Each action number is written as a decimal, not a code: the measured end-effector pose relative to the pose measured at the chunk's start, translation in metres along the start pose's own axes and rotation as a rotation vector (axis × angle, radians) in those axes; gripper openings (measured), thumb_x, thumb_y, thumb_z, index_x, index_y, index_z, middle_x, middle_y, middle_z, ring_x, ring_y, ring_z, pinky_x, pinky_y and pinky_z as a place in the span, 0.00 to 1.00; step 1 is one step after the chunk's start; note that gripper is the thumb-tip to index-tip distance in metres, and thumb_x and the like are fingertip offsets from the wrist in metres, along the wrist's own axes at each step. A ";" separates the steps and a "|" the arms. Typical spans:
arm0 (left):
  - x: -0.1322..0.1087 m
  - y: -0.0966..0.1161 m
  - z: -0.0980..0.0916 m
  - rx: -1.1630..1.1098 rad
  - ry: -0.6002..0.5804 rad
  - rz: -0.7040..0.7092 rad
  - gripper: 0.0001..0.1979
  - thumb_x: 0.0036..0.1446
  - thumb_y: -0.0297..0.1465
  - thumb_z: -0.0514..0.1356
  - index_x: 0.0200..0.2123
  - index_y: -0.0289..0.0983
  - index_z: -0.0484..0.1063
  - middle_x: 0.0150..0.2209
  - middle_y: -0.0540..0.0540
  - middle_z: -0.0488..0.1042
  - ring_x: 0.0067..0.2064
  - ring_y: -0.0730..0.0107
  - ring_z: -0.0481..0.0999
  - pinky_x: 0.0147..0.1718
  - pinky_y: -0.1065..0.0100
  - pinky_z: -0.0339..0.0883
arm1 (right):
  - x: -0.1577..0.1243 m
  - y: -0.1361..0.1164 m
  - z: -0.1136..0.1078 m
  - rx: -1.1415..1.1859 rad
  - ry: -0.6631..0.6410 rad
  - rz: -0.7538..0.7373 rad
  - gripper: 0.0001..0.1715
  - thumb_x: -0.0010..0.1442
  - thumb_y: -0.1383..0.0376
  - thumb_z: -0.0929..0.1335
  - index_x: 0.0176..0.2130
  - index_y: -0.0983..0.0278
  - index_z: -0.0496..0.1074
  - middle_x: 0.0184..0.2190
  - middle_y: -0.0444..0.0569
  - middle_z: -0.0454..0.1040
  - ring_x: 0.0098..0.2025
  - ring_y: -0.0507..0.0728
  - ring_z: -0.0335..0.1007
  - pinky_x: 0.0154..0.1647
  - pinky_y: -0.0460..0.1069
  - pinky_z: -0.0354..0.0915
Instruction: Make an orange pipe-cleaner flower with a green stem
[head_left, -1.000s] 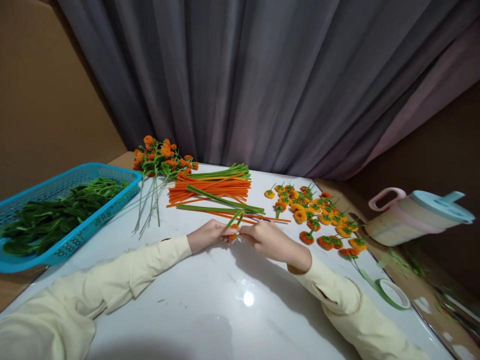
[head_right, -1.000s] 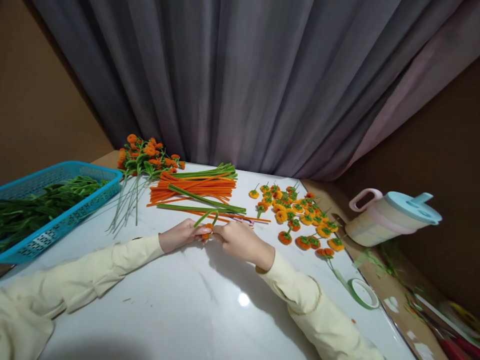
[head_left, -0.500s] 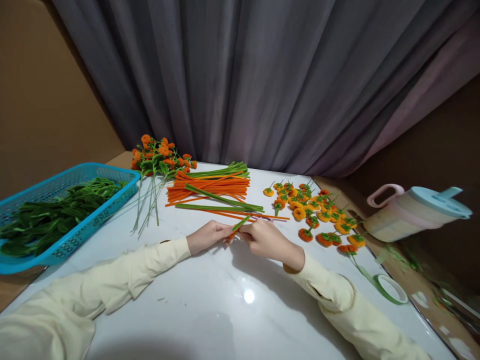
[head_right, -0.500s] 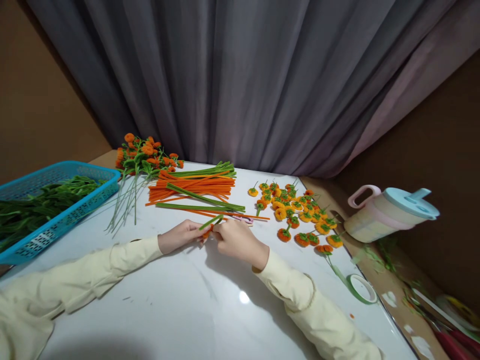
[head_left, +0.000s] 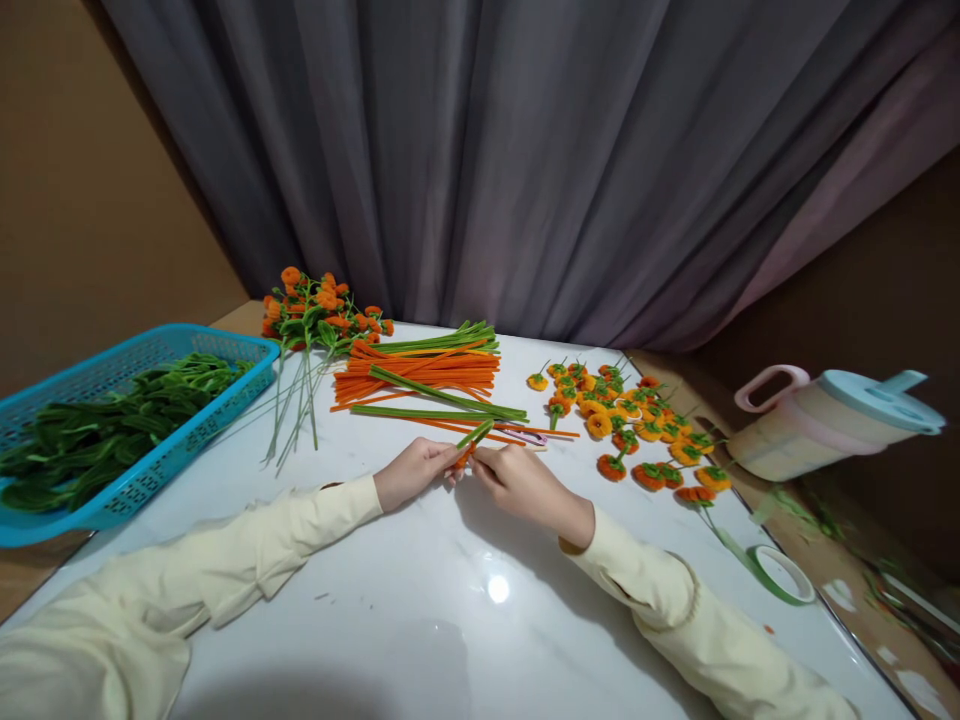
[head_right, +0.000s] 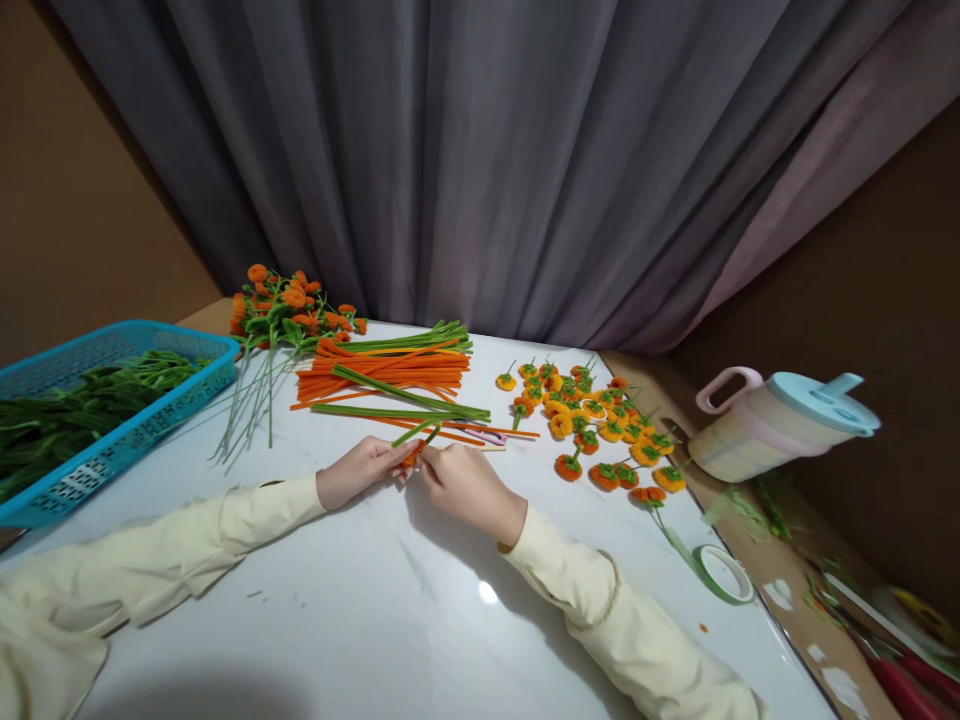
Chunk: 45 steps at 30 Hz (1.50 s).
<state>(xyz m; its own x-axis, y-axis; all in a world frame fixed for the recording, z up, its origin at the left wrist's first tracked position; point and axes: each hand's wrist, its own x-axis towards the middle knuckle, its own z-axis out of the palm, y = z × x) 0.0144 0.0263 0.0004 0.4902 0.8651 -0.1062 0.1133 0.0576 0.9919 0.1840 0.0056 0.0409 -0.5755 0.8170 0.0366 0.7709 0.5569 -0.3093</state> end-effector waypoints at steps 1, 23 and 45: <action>0.000 0.000 0.000 0.004 -0.003 0.009 0.27 0.50 0.52 0.54 0.18 0.33 0.67 0.19 0.50 0.65 0.23 0.75 0.63 0.26 0.71 0.59 | 0.000 0.000 0.001 -0.001 -0.003 0.007 0.14 0.61 0.70 0.58 0.30 0.66 0.69 0.21 0.45 0.67 0.21 0.49 0.55 0.24 0.45 0.46; -0.004 0.004 0.005 0.216 0.045 0.153 0.22 0.57 0.46 0.49 0.22 0.34 0.66 0.25 0.51 0.62 0.28 0.74 0.64 0.29 0.72 0.61 | 0.007 0.013 -0.006 0.353 -0.198 0.029 0.22 0.64 0.68 0.56 0.24 0.66 0.68 0.23 0.47 0.71 0.25 0.51 0.65 0.30 0.44 0.60; -0.007 0.002 0.003 0.344 0.087 0.225 0.22 0.59 0.42 0.48 0.20 0.35 0.66 0.23 0.51 0.62 0.27 0.74 0.64 0.29 0.72 0.59 | 0.012 0.020 -0.003 0.576 -0.176 -0.005 0.17 0.58 0.74 0.58 0.23 0.68 0.70 0.20 0.47 0.73 0.23 0.50 0.68 0.26 0.43 0.62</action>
<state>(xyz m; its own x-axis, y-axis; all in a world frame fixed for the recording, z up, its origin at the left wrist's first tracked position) 0.0138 0.0185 0.0034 0.4622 0.8769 0.1320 0.3012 -0.2952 0.9067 0.1935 0.0268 0.0381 -0.6530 0.7503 -0.1034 0.5245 0.3496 -0.7763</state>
